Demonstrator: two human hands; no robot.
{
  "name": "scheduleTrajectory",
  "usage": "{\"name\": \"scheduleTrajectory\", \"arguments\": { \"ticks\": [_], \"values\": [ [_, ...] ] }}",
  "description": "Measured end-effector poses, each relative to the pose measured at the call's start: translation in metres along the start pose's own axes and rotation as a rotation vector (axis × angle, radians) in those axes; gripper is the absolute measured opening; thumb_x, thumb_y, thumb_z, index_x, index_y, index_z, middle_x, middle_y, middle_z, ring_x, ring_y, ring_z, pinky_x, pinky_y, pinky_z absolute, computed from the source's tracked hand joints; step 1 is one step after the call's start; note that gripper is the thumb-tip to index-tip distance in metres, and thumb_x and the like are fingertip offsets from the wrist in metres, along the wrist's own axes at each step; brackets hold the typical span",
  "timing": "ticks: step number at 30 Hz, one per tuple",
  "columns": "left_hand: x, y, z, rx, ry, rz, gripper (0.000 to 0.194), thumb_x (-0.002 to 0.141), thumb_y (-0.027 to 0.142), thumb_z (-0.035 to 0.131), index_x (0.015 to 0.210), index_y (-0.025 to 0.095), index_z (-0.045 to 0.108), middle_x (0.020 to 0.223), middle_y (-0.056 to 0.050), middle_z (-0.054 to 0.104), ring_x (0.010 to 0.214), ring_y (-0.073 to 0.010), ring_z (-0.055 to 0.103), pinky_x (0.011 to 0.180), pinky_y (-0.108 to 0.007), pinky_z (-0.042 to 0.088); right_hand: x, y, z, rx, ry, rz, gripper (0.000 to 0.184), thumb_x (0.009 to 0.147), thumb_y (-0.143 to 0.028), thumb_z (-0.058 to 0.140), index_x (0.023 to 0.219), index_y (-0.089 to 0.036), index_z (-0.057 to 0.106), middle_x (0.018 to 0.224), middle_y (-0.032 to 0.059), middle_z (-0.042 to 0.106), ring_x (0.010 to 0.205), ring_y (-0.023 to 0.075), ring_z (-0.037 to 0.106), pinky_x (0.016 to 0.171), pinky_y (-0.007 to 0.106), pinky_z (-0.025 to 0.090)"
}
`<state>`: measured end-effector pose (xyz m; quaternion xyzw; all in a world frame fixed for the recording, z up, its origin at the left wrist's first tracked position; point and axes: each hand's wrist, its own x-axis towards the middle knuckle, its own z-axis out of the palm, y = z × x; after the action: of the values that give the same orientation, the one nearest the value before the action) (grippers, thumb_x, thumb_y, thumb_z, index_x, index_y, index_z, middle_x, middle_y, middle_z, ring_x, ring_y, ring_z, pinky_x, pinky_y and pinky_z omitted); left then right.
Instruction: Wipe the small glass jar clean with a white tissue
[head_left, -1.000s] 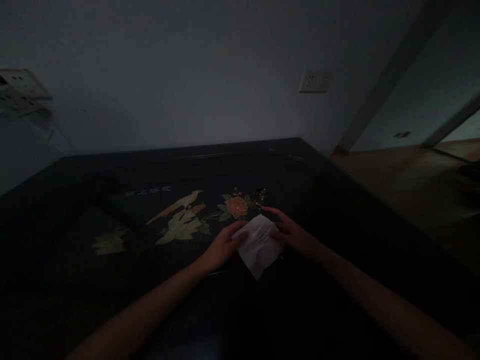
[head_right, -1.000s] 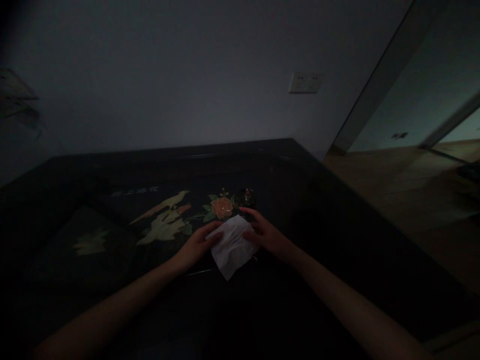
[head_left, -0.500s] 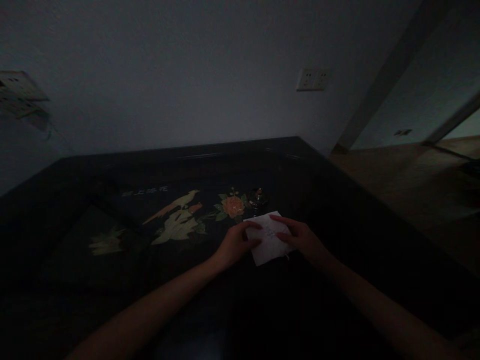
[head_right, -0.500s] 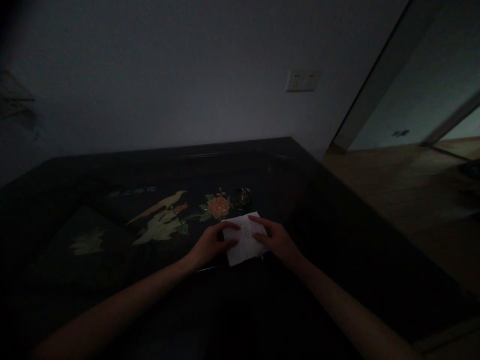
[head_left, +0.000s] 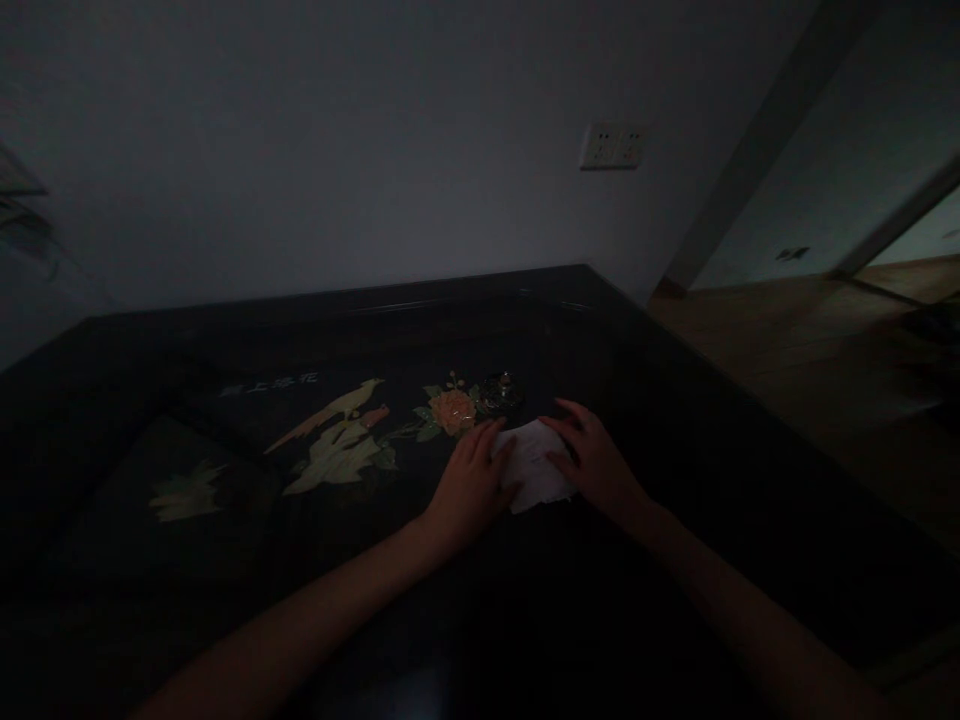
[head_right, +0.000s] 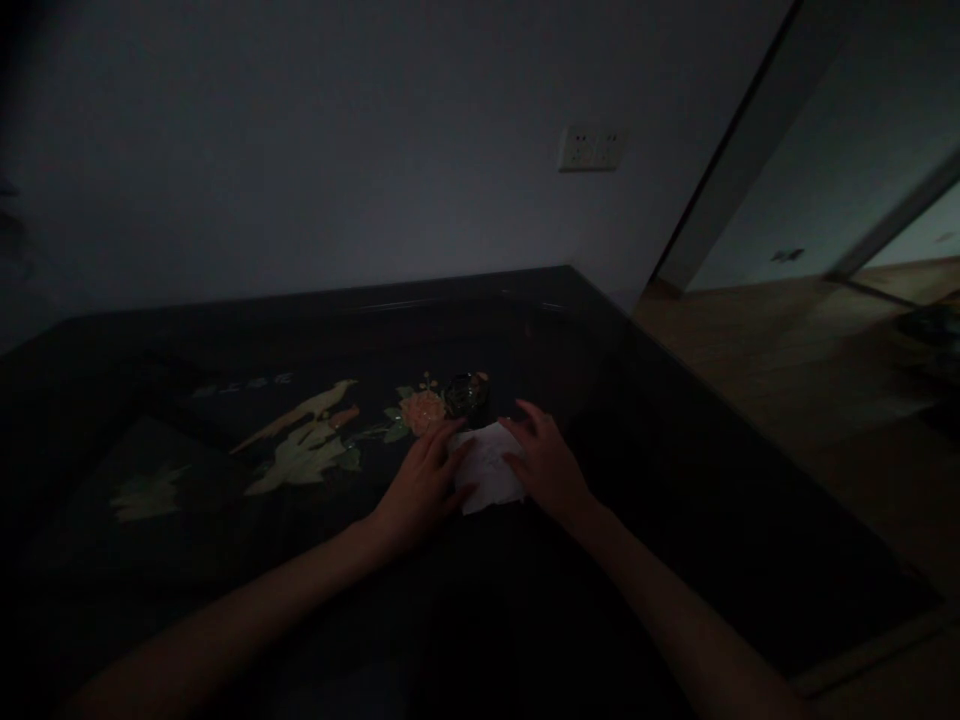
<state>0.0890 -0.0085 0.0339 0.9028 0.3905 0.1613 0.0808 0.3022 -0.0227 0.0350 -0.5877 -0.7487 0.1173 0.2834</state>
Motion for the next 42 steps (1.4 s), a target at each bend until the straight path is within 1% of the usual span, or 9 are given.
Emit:
{"name": "scheduleTrajectory", "arguments": {
  "ticks": [6, 15, 24, 28, 32, 35, 37, 39, 42],
  "values": [
    [-0.007, 0.007, 0.012, 0.016, -0.193, 0.037, 0.063, 0.089, 0.036, 0.046, 0.140, 0.004, 0.032, 0.149, -0.021, 0.030, 0.140, -0.0295, 0.025, 0.114, -0.047, 0.023, -0.006, -0.004, 0.012, -0.119, -0.133, -0.133, 0.045, 0.094, -0.037, 0.041, 0.136, -0.020, 0.047, 0.146, 0.0136, 0.041, 0.135, 0.0277, 0.036, 0.109, 0.051, 0.032],
    [-0.004, -0.002, 0.010, 0.042, -0.240, 0.026, 0.076, 0.088, 0.053, 0.041, 0.146, 0.008, 0.022, 0.154, -0.016, 0.018, 0.143, -0.0283, 0.017, 0.115, -0.047, 0.015, -0.011, 0.008, 0.022, -0.322, -0.253, -0.138, 0.057, 0.096, -0.045, 0.032, 0.147, -0.022, 0.024, 0.152, 0.0123, 0.029, 0.141, 0.0271, 0.023, 0.111, 0.062, 0.008],
    [0.001, -0.015, 0.006, 0.025, -0.252, 0.069, 0.081, 0.086, 0.061, 0.039, 0.147, 0.012, 0.020, 0.155, -0.015, 0.015, 0.143, -0.0275, 0.015, 0.115, -0.052, 0.008, -0.011, 0.008, 0.020, -0.347, -0.302, -0.112, 0.061, 0.095, -0.052, 0.031, 0.148, -0.023, 0.021, 0.154, 0.0126, 0.024, 0.143, 0.0276, 0.018, 0.110, 0.064, 0.010],
    [-0.001, -0.019, 0.005, -0.015, -0.208, 0.100, 0.075, 0.088, 0.052, 0.043, 0.147, 0.013, 0.019, 0.154, -0.016, 0.019, 0.144, -0.0266, 0.013, 0.115, -0.051, 0.011, -0.009, 0.009, 0.018, -0.308, -0.299, -0.080, 0.063, 0.093, -0.055, 0.033, 0.147, -0.025, 0.022, 0.154, 0.0123, 0.025, 0.143, 0.0282, 0.018, 0.109, 0.064, 0.012],
    [-0.018, -0.016, -0.017, -0.202, -0.124, 0.092, 0.056, 0.091, 0.037, 0.044, 0.143, 0.018, 0.031, 0.152, -0.014, 0.029, 0.143, -0.0258, 0.017, 0.114, -0.051, 0.016, -0.006, -0.005, 0.000, -0.160, -0.186, -0.005, 0.064, 0.089, -0.059, 0.039, 0.143, -0.024, 0.034, 0.153, 0.0133, 0.027, 0.141, 0.0345, 0.020, 0.106, 0.067, 0.018],
    [-0.045, -0.005, -0.043, -0.576, -0.044, -0.058, 0.035, 0.093, 0.030, 0.038, 0.124, 0.020, 0.053, 0.135, -0.010, 0.051, 0.126, -0.0214, 0.045, 0.106, -0.040, 0.034, -0.009, -0.036, -0.011, 0.117, -0.042, -0.035, 0.051, 0.090, -0.054, 0.041, 0.128, -0.022, 0.052, 0.141, 0.0141, 0.047, 0.131, 0.0299, 0.041, 0.106, 0.051, 0.030],
    [-0.066, 0.000, -0.054, -0.847, -0.036, -0.230, 0.031, 0.094, 0.036, 0.037, 0.099, 0.018, 0.062, 0.102, -0.008, 0.065, 0.097, -0.0190, 0.060, 0.087, -0.032, 0.045, -0.013, -0.064, -0.008, 0.355, -0.096, -0.019, 0.039, 0.093, -0.051, 0.040, 0.103, -0.022, 0.063, 0.111, 0.0105, 0.066, 0.105, 0.0240, 0.059, 0.092, 0.039, 0.044],
    [-0.084, 0.000, -0.058, -1.020, -0.015, -0.417, 0.043, 0.092, 0.047, 0.036, 0.072, 0.017, 0.058, 0.070, -0.004, 0.060, 0.069, -0.0159, 0.056, 0.065, -0.027, 0.044, -0.016, -0.091, 0.004, 0.551, -0.236, 0.038, 0.042, 0.092, -0.053, 0.039, 0.080, -0.020, 0.062, 0.078, 0.0046, 0.066, 0.074, 0.0180, 0.061, 0.069, 0.029, 0.047],
    [-0.102, -0.008, -0.052, -1.071, 0.069, -0.481, 0.055, 0.087, 0.061, 0.037, 0.055, 0.018, 0.045, 0.053, 0.001, 0.044, 0.055, -0.0124, 0.043, 0.055, -0.025, 0.034, -0.019, -0.121, 0.033, 0.750, -0.387, 0.059, 0.052, 0.090, -0.060, 0.037, 0.062, -0.019, 0.055, 0.060, -0.0006, 0.055, 0.057, 0.0128, 0.051, 0.056, 0.025, 0.040]
  ]
}}
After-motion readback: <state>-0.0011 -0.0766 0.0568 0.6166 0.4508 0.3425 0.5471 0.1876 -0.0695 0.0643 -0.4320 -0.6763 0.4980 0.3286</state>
